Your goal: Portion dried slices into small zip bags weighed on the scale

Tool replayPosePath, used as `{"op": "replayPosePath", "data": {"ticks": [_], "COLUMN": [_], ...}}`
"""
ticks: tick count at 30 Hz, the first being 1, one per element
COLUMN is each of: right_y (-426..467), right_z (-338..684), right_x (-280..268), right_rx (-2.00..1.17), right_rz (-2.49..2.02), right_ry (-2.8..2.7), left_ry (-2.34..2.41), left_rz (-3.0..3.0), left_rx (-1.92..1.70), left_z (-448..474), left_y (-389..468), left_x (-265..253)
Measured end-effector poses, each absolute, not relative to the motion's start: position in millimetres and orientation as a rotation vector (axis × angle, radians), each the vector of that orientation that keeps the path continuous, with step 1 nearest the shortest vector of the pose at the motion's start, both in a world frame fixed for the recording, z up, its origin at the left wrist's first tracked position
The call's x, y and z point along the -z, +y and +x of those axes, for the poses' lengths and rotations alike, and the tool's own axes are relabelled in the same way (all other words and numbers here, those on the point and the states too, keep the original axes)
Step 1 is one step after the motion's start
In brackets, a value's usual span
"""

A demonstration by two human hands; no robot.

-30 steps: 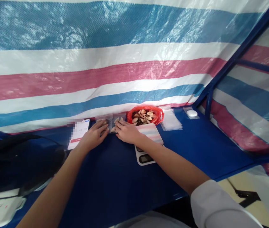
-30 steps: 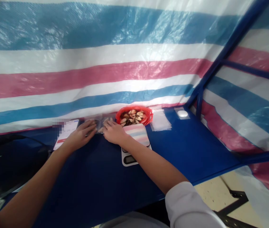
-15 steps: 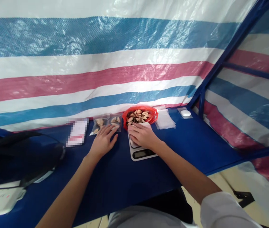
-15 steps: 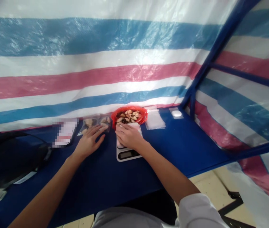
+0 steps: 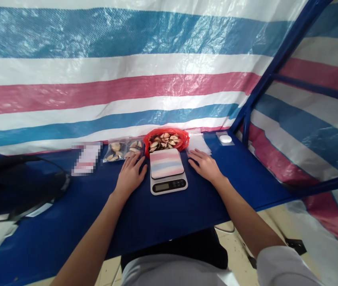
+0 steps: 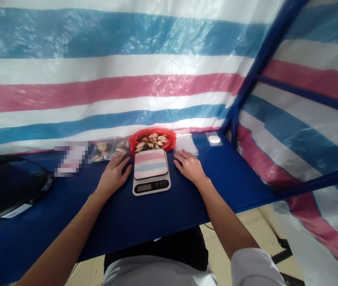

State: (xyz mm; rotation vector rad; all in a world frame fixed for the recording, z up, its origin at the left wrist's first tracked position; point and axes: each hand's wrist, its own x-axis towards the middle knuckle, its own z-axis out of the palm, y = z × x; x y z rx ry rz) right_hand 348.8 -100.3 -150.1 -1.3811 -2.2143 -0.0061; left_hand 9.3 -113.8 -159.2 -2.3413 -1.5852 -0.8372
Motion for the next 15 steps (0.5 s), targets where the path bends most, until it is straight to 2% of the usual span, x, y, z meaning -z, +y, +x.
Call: {"op": "replayPosePath", "data": {"ticks": [15], "right_y": [-99], "right_z": [350], "right_x": [166], "right_rx": [-0.001], "right_rz": [-1.487], "right_ry": [-2.328], "left_ry": [-1.636], "left_rz": [-2.445], "left_rx": [0.717], "left_z": [5], "left_y": [-113], "left_x": [163]}}
